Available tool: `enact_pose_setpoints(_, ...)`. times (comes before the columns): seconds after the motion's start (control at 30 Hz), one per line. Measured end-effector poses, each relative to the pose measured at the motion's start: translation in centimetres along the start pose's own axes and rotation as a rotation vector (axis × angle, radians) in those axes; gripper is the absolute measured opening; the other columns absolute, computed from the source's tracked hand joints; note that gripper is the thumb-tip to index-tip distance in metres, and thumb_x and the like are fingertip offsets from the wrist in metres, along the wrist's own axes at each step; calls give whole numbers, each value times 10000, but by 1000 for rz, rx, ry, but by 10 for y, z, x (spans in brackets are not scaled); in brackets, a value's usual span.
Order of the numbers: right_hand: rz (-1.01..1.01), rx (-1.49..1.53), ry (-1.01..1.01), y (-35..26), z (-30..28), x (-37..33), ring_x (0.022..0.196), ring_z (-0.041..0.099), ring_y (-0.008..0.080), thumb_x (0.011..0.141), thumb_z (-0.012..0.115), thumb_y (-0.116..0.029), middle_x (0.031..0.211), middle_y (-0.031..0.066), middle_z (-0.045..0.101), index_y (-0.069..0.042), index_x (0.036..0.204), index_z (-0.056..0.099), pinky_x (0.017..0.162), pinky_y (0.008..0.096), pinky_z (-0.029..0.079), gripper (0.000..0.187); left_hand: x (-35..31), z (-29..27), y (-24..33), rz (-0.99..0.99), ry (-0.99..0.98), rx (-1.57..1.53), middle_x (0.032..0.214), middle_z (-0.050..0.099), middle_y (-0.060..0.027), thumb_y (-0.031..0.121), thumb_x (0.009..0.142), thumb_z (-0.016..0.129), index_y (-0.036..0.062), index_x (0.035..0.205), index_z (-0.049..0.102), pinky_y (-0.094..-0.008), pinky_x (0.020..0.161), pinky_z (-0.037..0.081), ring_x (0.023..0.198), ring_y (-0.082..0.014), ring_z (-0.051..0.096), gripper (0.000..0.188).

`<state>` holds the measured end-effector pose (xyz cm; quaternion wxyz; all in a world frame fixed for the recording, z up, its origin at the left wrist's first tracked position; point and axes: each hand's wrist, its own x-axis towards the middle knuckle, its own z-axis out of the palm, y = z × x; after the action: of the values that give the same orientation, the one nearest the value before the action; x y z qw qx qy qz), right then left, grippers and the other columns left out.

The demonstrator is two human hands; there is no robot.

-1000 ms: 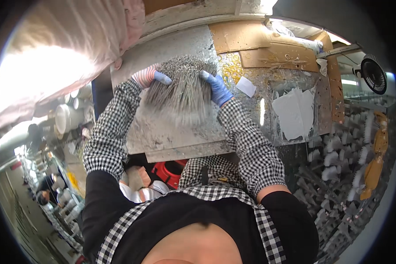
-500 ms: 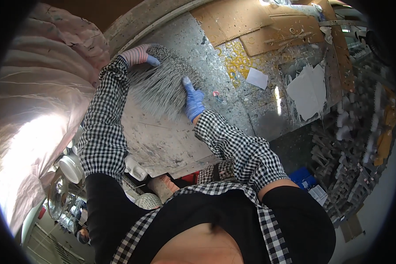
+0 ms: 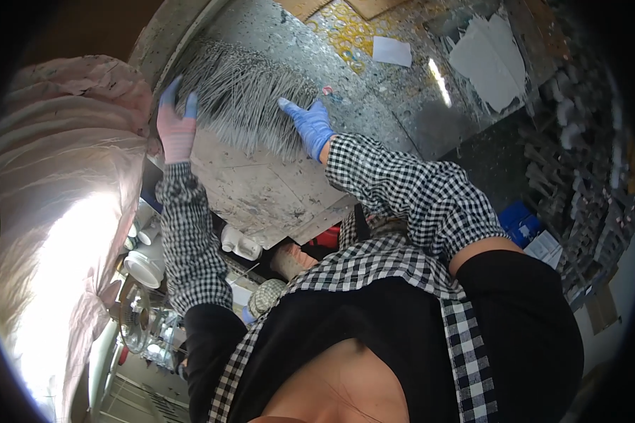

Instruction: The worker is gathering clusters of thin grey filaments, arranging them, and then applying a white paste-like substance to a surface using a flat tool.

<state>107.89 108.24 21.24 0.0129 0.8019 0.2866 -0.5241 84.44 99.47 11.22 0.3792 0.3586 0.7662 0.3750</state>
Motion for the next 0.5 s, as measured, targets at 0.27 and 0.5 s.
enact_pose_setpoints(0.27, -48, -193, -39, 24, -17, 43, 1092, 621, 289, 815, 784, -237, 1249, 200, 616, 57, 1347, 456, 954, 363, 483, 690, -186, 63, 28, -544, -119, -14, 1078, 633, -148, 107, 812, 726, 65, 1087, 645, -390, 844, 522, 940, -270, 616, 289)
enact_pose_setpoints(0.5, -271, -306, 15, 131, -17, 79, 1150, 608, 259, 873, 667, -82, 1280, 177, 611, 61, 1331, 472, 979, 329, 468, 518, -261, 141, -27, -203, -160, 403, 1080, 641, -113, 186, 767, 719, 114, 1130, 627, -457, 886, 480, 1010, -317, 602, 381)
